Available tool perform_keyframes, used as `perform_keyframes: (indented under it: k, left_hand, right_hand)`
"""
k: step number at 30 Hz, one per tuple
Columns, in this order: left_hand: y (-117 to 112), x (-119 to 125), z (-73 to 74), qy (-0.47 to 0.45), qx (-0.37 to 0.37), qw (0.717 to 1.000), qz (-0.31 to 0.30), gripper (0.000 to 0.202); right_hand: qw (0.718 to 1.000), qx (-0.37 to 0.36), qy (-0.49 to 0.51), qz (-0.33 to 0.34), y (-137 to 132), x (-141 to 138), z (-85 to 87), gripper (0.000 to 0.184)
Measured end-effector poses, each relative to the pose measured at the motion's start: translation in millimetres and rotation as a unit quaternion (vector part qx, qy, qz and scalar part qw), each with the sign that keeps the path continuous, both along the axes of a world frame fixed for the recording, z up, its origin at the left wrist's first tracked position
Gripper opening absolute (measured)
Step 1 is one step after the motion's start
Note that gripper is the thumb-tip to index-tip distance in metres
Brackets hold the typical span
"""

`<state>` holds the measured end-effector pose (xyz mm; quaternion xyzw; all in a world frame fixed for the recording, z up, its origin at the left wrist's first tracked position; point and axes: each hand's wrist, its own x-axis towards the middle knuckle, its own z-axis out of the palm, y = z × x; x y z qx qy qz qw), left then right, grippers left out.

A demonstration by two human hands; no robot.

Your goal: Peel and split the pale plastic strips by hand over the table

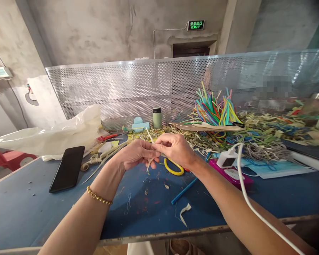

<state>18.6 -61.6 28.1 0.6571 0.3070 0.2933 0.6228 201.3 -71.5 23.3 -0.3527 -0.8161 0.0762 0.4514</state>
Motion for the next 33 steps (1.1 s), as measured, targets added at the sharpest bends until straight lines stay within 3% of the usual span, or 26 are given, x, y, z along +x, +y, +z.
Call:
perform_keyframes:
  k: [8, 17, 24, 29, 33]
  left_hand:
    - [1.4, -5.9, 1.3, -0.042, -0.013, 0.997, -0.067, 0.021]
    - [-0.6, 2.0, -0.5, -0.064, -0.004, 0.998, 0.000, 0.019]
    - [-6.3, 4.7, 2.7, -0.075, 0.003, 0.997, 0.008, 0.022]
    - [-6.4, 6.3, 2.3, -0.090, -0.006, 0.996, 0.009, 0.027]
    - [-6.5, 8.9, 2.1, -0.102, 0.011, 0.994, 0.027, 0.023]
  right_hand:
    - [0.999, -0.010, 0.033, 0.001, -1.2, 2.7, 1.6, 0.024]
    - [0.997, -0.016, 0.059, 0.053, -4.9, -0.7, 3.0, 0.024]
    - [0.995, -0.042, 0.082, 0.027, -2.5, 0.7, 4.9, 0.018]
    - [0.992, -0.073, 0.078, 0.061, -3.1, 0.2, 2.7, 0.018]
    - [0.995, -0.038, 0.071, 0.050, -3.2, 0.8, 2.8, 0.022]
